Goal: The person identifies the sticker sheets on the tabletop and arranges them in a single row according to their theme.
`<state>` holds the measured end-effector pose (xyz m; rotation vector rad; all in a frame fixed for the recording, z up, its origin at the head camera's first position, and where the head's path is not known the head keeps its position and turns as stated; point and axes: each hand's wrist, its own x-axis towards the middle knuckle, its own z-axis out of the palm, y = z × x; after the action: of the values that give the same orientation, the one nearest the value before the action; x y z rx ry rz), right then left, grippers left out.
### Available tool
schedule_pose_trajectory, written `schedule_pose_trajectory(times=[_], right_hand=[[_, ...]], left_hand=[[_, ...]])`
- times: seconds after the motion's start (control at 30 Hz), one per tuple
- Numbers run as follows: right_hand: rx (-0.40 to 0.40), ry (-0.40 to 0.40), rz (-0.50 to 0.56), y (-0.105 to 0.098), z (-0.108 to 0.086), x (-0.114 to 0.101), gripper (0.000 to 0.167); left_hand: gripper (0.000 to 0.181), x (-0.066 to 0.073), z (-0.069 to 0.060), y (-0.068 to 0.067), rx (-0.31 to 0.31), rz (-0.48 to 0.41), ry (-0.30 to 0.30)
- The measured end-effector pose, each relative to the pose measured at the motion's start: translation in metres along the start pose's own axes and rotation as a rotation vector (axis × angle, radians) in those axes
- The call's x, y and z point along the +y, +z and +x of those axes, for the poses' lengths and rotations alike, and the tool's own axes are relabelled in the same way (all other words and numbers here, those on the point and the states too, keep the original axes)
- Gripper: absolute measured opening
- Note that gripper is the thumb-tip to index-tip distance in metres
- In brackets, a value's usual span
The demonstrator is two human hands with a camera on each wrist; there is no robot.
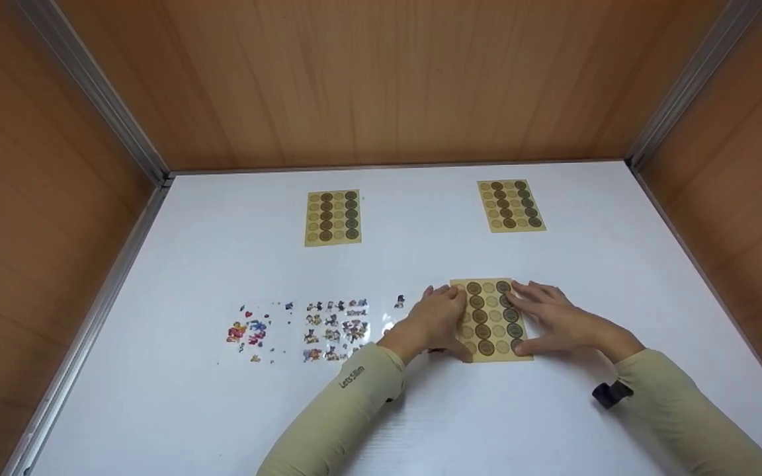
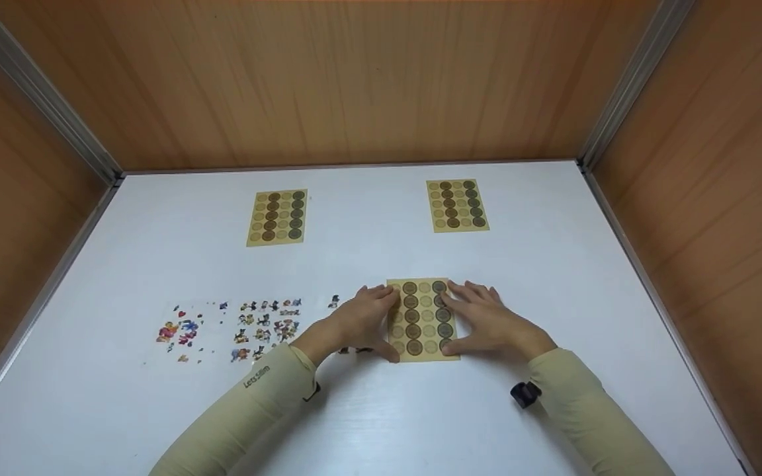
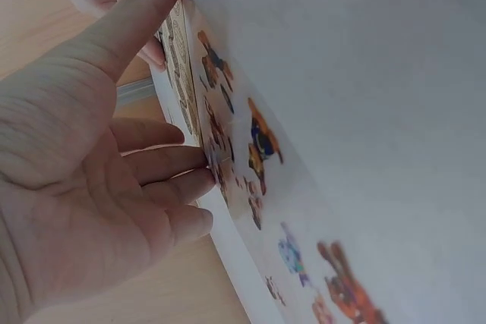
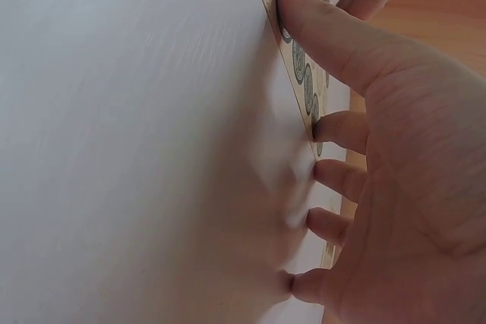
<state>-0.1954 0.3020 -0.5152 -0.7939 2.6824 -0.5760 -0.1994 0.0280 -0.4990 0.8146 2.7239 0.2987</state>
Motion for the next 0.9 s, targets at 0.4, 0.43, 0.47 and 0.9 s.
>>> schedule_pose_trajectory(times=[0.4,0.43,0.47,0.9], right_hand=[[0.02,-0.001,0.004,-0.007,0.003,-0.006,0.096],[0.033,-0.001,0.009,-0.009,0.004,-0.009,0.093],[0.047,-0.004,0.014,-0.011,0.005,-0.011,0.089],[0.084,-0.135,0.064,-0.028,0.045,-0.055,0.074]], left_hand=[[0.103,-0.002,0.001,-0.005,-0.019,-0.024,0.005],[0.103,-0.003,0.0,-0.007,-0.019,-0.025,0.013],[0.104,-0.004,0.0,-0.009,-0.018,-0.03,0.019],[0.085,-0.057,-0.008,-0.051,0.064,-0.189,-0.135]])
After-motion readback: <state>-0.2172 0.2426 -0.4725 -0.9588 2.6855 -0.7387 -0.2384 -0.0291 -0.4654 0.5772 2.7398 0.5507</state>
